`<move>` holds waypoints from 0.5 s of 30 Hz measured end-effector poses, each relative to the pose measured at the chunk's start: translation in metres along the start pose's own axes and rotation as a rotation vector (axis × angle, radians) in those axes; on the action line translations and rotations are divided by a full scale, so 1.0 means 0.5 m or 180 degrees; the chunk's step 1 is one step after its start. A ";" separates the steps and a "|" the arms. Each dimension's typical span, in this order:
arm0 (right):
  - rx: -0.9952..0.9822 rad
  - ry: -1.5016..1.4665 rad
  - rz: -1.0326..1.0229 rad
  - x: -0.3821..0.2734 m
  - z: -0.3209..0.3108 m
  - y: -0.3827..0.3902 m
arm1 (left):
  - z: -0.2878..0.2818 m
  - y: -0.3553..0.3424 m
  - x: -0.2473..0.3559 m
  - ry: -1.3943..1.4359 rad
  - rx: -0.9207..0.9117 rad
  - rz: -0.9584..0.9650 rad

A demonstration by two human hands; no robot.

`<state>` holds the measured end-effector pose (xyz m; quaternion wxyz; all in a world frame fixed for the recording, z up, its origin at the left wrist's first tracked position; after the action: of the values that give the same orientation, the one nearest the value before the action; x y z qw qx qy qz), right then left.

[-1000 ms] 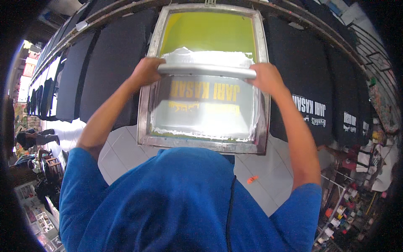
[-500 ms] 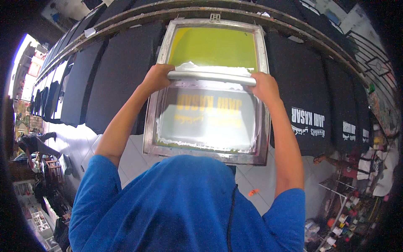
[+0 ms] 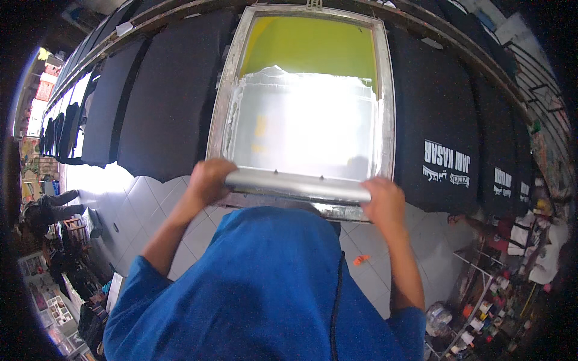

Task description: The person lays out a black t-shirt on a wooden frame, smooths it, and then uses a screen printing frame with a squeegee to apply white ink onto the fabric. The person repeats this process on multiple shirts.

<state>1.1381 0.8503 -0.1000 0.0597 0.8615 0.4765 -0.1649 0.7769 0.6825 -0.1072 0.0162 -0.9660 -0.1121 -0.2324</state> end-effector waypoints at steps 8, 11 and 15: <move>0.0879 0.0240 -0.0220 0.053 -0.003 -0.115 | -0.024 -0.130 -0.023 -0.0144 0.0804 0.0415; 0.0800 0.0369 -0.0245 0.014 -0.009 -0.057 | -0.028 -0.062 -0.016 -0.0170 0.0844 0.0367; 0.0525 0.0235 -0.0160 -0.038 0.028 0.049 | 0.011 0.045 -0.004 0.0048 0.0206 0.0234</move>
<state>1.1462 0.8182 -0.1079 -0.0331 0.8568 0.4846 -0.1732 0.7826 0.6605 -0.1126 0.0568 -0.9667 -0.0839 -0.2352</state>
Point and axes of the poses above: each hand's wrist, its own y-axis away from the middle knuckle, its own z-axis out of the palm, x = y × z, the point moved 1 cm from there along -y, towards the middle knuckle, and after that the axes turned 13 degrees about -z, right-handed, at the moved point
